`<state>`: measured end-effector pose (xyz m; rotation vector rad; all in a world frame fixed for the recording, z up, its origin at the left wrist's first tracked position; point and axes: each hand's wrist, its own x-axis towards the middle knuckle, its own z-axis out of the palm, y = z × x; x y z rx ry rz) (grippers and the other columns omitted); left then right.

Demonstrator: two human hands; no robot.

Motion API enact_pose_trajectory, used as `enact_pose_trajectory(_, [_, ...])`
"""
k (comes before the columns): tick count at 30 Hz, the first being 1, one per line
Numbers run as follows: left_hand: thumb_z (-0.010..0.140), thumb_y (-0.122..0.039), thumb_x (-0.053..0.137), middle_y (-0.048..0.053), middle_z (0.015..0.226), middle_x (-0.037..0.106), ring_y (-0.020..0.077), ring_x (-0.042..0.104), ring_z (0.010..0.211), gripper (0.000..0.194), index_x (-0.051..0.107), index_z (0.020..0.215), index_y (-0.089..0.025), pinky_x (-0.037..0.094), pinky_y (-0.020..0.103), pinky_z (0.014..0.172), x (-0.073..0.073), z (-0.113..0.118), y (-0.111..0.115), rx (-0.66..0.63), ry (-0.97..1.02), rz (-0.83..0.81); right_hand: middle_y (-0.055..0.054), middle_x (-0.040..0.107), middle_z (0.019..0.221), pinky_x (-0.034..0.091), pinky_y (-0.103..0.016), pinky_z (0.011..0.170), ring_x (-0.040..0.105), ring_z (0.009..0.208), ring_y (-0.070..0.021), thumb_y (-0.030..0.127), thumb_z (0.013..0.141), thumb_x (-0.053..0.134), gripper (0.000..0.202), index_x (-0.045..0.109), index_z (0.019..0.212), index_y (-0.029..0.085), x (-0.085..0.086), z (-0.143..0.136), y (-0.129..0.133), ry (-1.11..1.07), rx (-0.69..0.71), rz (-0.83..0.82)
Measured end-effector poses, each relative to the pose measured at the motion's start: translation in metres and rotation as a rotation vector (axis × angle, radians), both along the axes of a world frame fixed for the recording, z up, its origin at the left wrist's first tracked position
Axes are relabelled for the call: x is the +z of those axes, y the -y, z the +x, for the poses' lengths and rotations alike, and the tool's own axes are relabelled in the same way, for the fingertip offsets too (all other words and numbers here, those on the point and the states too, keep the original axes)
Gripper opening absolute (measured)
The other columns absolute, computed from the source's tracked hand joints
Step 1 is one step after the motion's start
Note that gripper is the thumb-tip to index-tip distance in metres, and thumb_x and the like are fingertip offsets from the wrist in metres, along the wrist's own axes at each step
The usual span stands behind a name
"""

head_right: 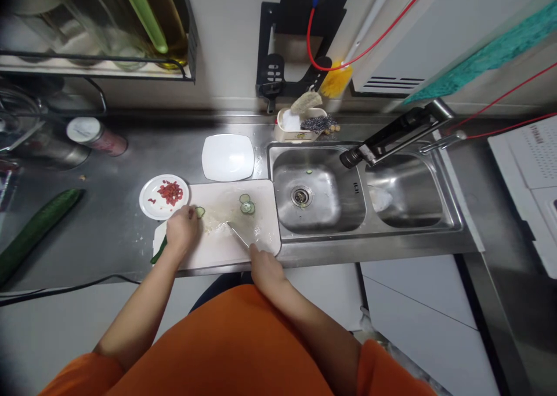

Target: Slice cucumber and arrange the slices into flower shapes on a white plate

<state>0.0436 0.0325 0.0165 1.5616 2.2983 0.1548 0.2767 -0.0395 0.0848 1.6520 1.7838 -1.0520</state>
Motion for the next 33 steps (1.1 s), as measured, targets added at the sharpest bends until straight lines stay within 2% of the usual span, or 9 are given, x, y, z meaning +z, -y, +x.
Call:
enact_pose_trajectory(2, [0.087,-0.027,0.040,0.012,0.092,0.066,0.0230,0.061,0.085,0.028,0.064,0.097,-0.017,0.044,0.033,0.077,0.001,0.005,-0.002,-0.032,0.020,0.039,-0.010,0.063,0.093,0.039,-0.028,0.068,0.060,0.093,-0.0227,0.000,0.080,0.035,0.045,0.045,0.119,0.020,-0.001,0.001,0.001,-0.012,-0.001,0.007])
enact_pose_trajectory(5, [0.083,-0.028,0.047,0.010,0.096,0.067,0.0210,0.061,0.089,0.027,0.066,0.100,-0.018,0.044,0.031,0.082,0.001,0.020,-0.009,-0.137,0.163,0.085,-0.011,0.063,0.093,0.040,-0.029,0.068,0.061,0.092,-0.0237,0.001,0.080,0.033,0.045,0.044,0.120,0.020,-0.002,0.001,0.002,-0.020,-0.003,0.009])
enact_pose_trajectory(9, [0.079,-0.032,0.056,0.007,0.098,0.069,0.0188,0.061,0.086,0.030,0.067,0.103,-0.018,0.045,0.029,0.083,-0.002,0.056,-0.025,-0.245,0.351,-0.007,-0.011,0.064,0.094,0.041,-0.028,0.067,0.062,0.092,-0.0234,0.001,0.082,0.031,0.044,0.044,0.120,0.019,0.000,0.001,0.002,-0.004,-0.001,0.003])
enact_pose_trajectory(13, [0.077,-0.033,0.057,0.006,0.090,0.069,0.0186,0.061,0.084,0.024,0.069,0.093,-0.019,0.044,0.029,0.077,-0.004,0.086,-0.037,-0.270,0.367,-0.124,-0.012,0.064,0.095,0.043,-0.028,0.068,0.062,0.093,-0.0237,0.002,0.084,0.029,0.042,0.045,0.120,0.019,0.002,0.001,0.002,0.004,0.003,-0.002])
enact_pose_trajectory(17, [0.074,-0.031,0.059,0.005,0.084,0.069,0.0179,0.059,0.080,0.017,0.067,0.084,-0.020,0.042,0.028,0.073,-0.006,0.097,-0.041,-0.210,0.360,-0.177,-0.013,0.064,0.095,0.044,-0.030,0.069,0.062,0.095,-0.0257,0.001,0.083,0.030,0.044,0.044,0.122,0.017,0.000,0.003,0.005,0.001,0.017,-0.004])
enact_pose_trajectory(26, [0.071,-0.026,0.059,-0.001,0.075,0.065,0.0133,0.057,0.071,0.009,0.062,0.078,-0.021,0.042,0.024,0.068,-0.005,0.094,-0.038,-0.139,0.525,-0.150,-0.013,0.064,0.094,0.042,-0.029,0.070,0.060,0.096,-0.0250,0.002,0.082,0.033,0.046,0.042,0.124,0.019,0.001,0.005,0.002,-0.008,-0.003,-0.042])
enact_pose_trajectory(30, [0.073,-0.031,0.058,-0.003,0.074,0.066,0.0124,0.058,0.068,0.016,0.066,0.084,-0.022,0.044,0.024,0.067,-0.005,0.068,-0.033,-0.138,0.572,-0.095,-0.012,0.063,0.093,0.041,-0.029,0.068,0.060,0.095,-0.0251,0.002,0.081,0.033,0.045,0.044,0.121,0.019,0.002,0.009,0.001,-0.016,-0.007,-0.047])
enact_pose_trajectory(33, [0.076,-0.030,0.055,-0.002,0.081,0.069,0.0140,0.061,0.074,0.023,0.069,0.092,-0.023,0.046,0.025,0.072,-0.007,0.044,-0.030,-0.185,0.574,-0.081,-0.012,0.063,0.095,0.039,-0.028,0.067,0.060,0.093,-0.0244,0.004,0.082,0.034,0.041,0.045,0.119,0.020,0.001,0.013,0.001,-0.028,-0.013,-0.027])
